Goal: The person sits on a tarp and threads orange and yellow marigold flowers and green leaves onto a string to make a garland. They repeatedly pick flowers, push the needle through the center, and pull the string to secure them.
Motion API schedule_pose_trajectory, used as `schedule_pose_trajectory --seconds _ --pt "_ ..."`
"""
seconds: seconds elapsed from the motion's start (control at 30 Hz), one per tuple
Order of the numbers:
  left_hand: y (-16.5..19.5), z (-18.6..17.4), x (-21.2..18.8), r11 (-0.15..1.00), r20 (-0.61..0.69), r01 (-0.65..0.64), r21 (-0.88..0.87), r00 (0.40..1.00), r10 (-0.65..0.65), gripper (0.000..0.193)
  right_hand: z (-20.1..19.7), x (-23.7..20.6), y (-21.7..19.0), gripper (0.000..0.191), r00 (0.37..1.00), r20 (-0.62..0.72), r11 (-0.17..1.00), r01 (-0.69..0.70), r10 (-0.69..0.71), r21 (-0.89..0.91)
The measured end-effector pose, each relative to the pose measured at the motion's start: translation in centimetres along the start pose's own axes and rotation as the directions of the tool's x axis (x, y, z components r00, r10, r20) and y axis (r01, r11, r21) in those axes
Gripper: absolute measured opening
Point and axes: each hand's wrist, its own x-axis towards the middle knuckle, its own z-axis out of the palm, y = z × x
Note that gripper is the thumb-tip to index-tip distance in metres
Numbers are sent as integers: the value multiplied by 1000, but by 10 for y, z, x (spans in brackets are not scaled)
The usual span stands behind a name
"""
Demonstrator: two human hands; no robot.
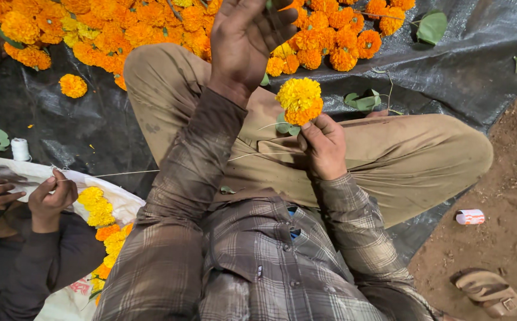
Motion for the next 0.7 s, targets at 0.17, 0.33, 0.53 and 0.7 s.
schedule_pose_trajectory --seconds 0.17,0.33,0.53,0.7 --pt "-19 2 -13 991 -77 119 55 990 -115 24 4 0 -5 16 998 -38 999 -47 48 25" --pt "-75 10 -39 948 -48 303 102 953 -299 31 6 6 -15 17 984 -135 992 -116 120 40" --pt "-54 -19 7 885 147 434 170 877 -458 56 6 15 -19 17 951 -239 980 -181 197 88" --pt "-94 -52 153 723 65 85 686 982 -176 33 3 24 -14 17 953 -258 979 -116 156 165"
